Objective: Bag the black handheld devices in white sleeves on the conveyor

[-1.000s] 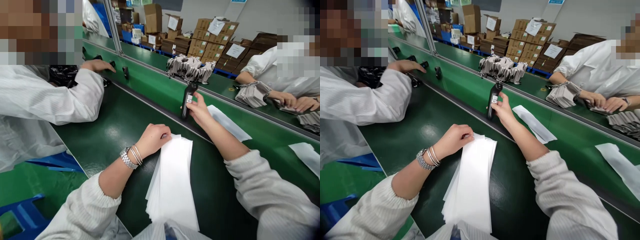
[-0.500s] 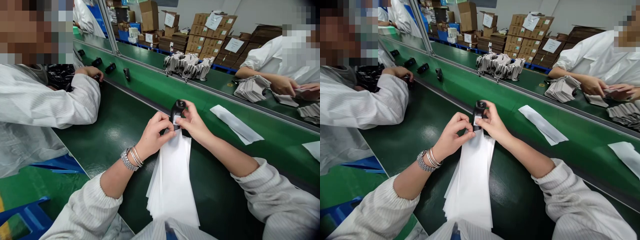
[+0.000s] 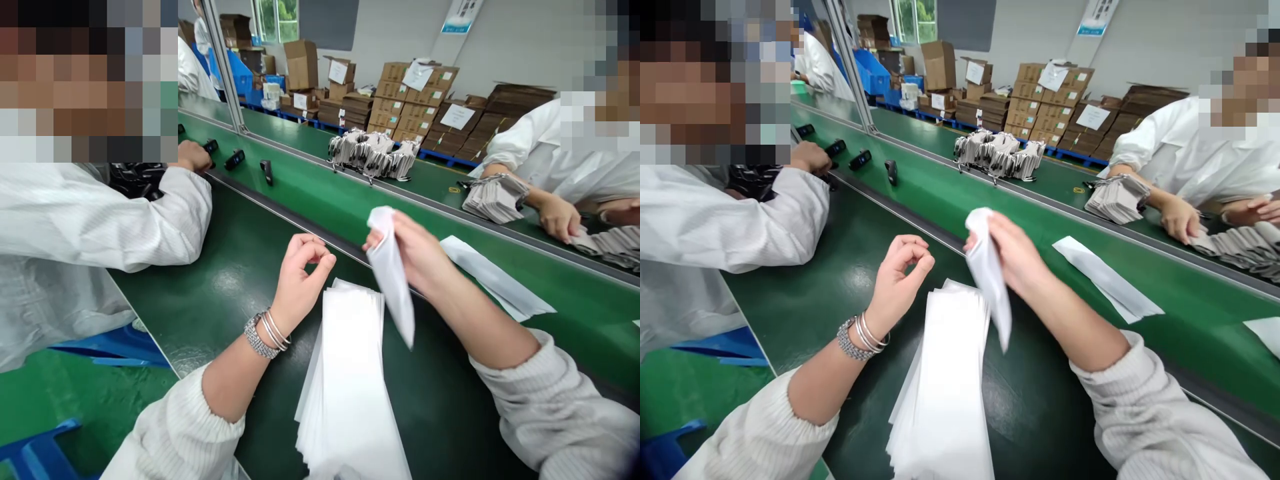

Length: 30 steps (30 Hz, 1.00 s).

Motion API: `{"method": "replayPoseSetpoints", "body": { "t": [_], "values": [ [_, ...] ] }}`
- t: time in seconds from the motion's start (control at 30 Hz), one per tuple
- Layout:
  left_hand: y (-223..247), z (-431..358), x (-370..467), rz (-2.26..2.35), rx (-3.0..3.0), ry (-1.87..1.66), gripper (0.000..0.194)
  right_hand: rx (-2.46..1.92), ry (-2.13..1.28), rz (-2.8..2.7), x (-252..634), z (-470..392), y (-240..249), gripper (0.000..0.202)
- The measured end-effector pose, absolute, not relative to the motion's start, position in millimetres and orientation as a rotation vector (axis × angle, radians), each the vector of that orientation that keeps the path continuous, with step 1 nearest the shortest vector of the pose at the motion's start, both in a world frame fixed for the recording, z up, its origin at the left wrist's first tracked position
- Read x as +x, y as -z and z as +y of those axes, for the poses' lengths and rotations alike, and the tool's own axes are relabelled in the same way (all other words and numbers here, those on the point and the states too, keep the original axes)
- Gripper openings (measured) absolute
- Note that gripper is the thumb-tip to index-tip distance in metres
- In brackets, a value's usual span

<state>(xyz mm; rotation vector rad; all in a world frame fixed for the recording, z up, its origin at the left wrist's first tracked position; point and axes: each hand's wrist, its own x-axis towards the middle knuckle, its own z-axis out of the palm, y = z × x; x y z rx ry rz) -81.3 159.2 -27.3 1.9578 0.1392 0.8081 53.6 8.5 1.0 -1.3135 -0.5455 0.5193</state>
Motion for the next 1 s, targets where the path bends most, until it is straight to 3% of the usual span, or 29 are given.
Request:
{"method": "replayPoseSetpoints", "body": {
  "t": [0.17, 0.3, 0.37, 0.57, 1.0],
  "values": [
    [29, 162, -81, 0.122, 2.072, -0.737, 0.013, -2.079, 0.213, -0.646, 155, -6, 13, 0.027],
    [31, 162, -81, 0.109, 2.187, -0.64, 0.016, -2.244, 0.446, -0.845, 154, -16, 40, 0.016],
    [31, 161, -80, 0.093, 2.24, -0.596, 0.017, -2.199, 0.375, -0.99, 130, -15, 50, 0.028],
    [35, 162, -78, 0.058, 2.353, -0.55, 0.017, -2.174, -0.095, -1.108, 85, -6, 62, 0.02],
    [36, 162, -81, 0.03, 2.378, -0.546, 0.015, -1.987, -0.332, -0.896, 95, -9, 74, 0.022]
  ]
}}
